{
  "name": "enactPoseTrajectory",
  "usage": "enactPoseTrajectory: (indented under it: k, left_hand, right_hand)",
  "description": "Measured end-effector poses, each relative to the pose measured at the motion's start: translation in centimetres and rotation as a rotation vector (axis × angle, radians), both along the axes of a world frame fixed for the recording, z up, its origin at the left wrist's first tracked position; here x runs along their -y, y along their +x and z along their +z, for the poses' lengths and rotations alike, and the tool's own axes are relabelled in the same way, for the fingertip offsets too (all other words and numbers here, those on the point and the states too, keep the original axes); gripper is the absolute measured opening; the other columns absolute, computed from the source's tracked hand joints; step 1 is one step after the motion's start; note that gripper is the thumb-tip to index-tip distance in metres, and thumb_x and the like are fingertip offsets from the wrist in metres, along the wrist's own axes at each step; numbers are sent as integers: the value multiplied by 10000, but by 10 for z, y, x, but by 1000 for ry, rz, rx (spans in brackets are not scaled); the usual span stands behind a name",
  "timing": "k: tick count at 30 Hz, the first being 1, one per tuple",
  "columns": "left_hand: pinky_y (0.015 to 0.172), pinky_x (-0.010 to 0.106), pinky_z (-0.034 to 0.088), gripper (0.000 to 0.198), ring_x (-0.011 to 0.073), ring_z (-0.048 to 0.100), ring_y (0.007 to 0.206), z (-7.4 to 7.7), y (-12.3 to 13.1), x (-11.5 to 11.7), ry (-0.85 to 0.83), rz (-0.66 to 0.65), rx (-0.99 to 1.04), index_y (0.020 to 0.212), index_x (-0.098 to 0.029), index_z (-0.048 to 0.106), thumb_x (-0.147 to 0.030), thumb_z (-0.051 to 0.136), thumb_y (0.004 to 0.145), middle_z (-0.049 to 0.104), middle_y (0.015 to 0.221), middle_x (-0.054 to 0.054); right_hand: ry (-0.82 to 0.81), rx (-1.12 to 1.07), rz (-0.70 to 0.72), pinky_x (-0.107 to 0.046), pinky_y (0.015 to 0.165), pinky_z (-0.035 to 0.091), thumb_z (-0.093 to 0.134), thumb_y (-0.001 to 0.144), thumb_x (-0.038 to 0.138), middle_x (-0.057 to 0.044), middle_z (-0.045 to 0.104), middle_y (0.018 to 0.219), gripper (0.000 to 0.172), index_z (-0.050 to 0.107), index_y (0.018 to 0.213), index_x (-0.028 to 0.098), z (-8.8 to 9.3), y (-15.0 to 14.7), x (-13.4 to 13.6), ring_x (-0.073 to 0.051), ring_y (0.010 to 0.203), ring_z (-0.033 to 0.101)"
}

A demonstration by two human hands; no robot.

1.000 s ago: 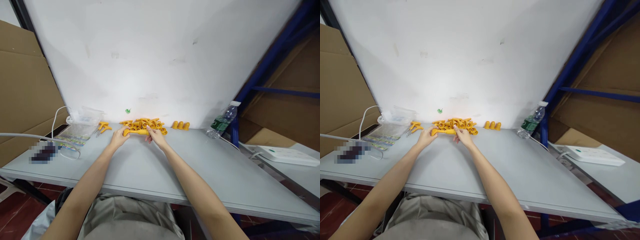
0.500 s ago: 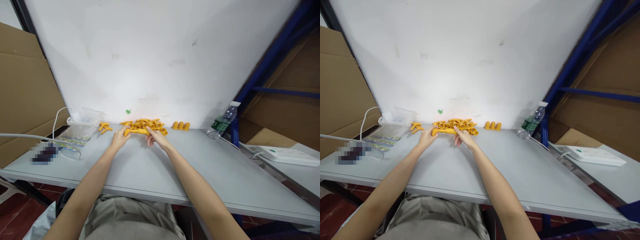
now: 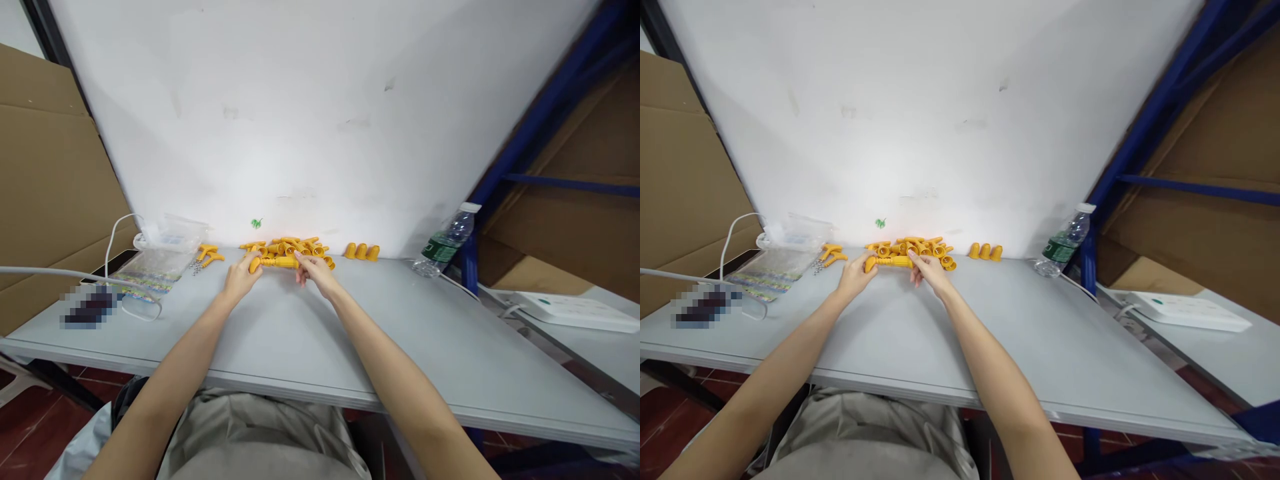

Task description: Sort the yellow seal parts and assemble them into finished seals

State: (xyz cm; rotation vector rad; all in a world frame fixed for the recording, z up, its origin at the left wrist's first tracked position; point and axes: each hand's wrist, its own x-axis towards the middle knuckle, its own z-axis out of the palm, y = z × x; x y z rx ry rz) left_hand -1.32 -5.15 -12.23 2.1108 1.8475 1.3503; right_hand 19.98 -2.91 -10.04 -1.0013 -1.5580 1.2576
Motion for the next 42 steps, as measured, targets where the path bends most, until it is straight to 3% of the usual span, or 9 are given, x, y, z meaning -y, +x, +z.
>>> enactPoseTrajectory:
  k: [5, 12, 14, 16, 19, 21, 27, 42]
  left_hand:
    - [766, 244, 474, 304, 160, 657, 751, 0, 4, 2, -8, 11, 7, 1097, -232, 674, -200, 600, 803, 712, 840, 0]
    - [782, 256, 473, 295, 172, 660, 789, 0, 4, 1, 2, 26, -12, 1079, -255, 671, -193, 598, 799, 719, 876, -3]
    - [771, 255, 467, 300, 172, 657, 774, 0, 4, 0, -8, 36, -16, 1085, -249, 669, -195, 606, 796, 715, 862, -2]
    - [753, 251, 459, 297, 169, 651, 757, -1, 4, 0, -6, 42, -22, 1088, -241, 665, -214, 619, 796, 709, 848, 1]
    - [708, 238, 445, 294, 155, 632, 710, -2, 3, -1, -4, 40, -12, 1094, -243, 653, -284, 644, 803, 694, 804, -8]
    - [676, 228, 434, 302, 143, 616, 675, -3, 2, -2, -9, 34, 4, 1096, -244, 645, -323, 654, 804, 678, 770, -19]
    - [670, 217, 431, 289, 132, 604, 664, -5, 0, -2, 8, -8, 33, 1089, -237, 636, -352, 644, 823, 653, 755, -25]
    - [628, 208, 404, 290, 115, 551, 616, -7, -2, -3, 0, -51, 75, 1080, -229, 641, -398, 610, 846, 625, 724, -35]
  right_hand:
    - [-75, 44, -113, -233, 309, 307, 541, 765, 767, 11, 451, 336, 602, 472, 509, 227, 7, -8, 7, -86, 296, 370]
    - [-162, 74, -56, -221, 291, 277, 378, 791, 836, 16, 401, 304, 685, 506, 503, 228, 3, -6, 3, -80, 269, 331]
    - [-180, 101, -37, -235, 305, 313, 326, 798, 848, -19, 508, 368, 725, 600, 613, 203, 3, -3, 1, -96, 282, 394]
    - [-149, 102, -21, -257, 352, 391, 401, 815, 805, -68, 669, 571, 694, 687, 868, 174, 4, 2, -1, -124, 347, 513]
    - [-4, 55, 32, -296, 543, 542, 651, 796, 610, -86, 739, 976, 609, 599, 1275, 237, 6, 11, -3, -171, 605, 691]
    - [72, 40, 79, -329, 686, 578, 719, 773, 511, -77, 715, 1083, 664, 540, 1363, 266, 6, 14, -4, -192, 769, 722]
    - [106, 36, 61, -385, 791, 574, 719, 778, 486, -78, 727, 1027, 613, 586, 1317, 227, 2, 14, -7, -191, 773, 718]
    - [87, 17, -8, -400, 769, 595, 723, 776, 527, -90, 749, 920, 529, 668, 1191, 205, -1, 10, -9, -205, 718, 711]
